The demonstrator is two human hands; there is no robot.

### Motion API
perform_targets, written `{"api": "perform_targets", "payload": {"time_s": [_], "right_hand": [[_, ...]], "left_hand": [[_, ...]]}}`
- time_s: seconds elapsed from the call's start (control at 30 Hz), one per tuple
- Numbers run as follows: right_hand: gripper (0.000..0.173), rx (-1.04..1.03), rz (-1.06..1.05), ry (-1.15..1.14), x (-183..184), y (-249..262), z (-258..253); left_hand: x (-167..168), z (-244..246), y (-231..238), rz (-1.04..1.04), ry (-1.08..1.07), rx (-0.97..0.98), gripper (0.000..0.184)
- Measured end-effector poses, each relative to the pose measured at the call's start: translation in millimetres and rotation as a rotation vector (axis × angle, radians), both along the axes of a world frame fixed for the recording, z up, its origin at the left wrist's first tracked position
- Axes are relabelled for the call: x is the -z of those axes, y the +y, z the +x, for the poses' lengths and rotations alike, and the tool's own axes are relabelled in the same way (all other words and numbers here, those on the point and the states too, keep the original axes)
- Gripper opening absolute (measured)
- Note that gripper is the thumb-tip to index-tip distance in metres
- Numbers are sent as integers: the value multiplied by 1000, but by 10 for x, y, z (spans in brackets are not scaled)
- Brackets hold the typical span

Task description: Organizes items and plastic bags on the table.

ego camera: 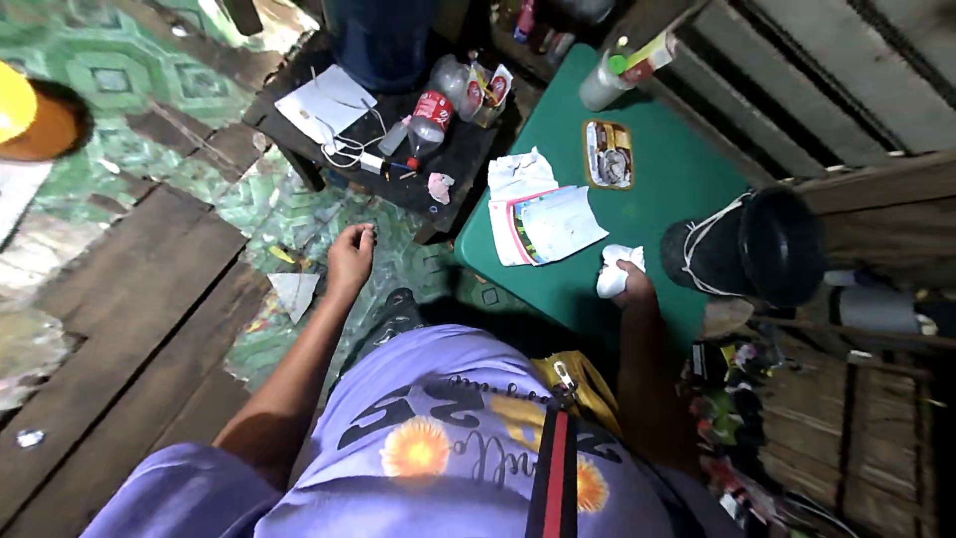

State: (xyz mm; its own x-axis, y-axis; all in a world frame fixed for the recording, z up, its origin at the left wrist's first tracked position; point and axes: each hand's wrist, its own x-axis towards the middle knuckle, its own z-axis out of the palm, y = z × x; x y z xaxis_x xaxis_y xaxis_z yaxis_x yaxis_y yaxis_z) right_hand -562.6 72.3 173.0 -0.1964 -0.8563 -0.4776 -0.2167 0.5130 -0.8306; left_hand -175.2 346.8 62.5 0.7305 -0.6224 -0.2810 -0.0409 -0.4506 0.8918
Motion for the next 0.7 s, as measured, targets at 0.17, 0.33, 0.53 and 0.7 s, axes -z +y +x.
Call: {"api": "perform_targets", "payload": {"time_s": [0.17,0.33,0.53,0.7], "right_hand": [[29,2,35,9,50,60,-30],[34,-54,-49,64,147,-103,118],[52,-246,-222,443,-30,-200,641],[65,-517,-239,772,76,-312,990]], "left_hand": [[-85,-15,-49,-32,-4,31,34],[-4,-117,204,18,44,-26,34],[288,-187,166,79,82,-180,34],[519,58,-431,176,110,-99,33]]}}
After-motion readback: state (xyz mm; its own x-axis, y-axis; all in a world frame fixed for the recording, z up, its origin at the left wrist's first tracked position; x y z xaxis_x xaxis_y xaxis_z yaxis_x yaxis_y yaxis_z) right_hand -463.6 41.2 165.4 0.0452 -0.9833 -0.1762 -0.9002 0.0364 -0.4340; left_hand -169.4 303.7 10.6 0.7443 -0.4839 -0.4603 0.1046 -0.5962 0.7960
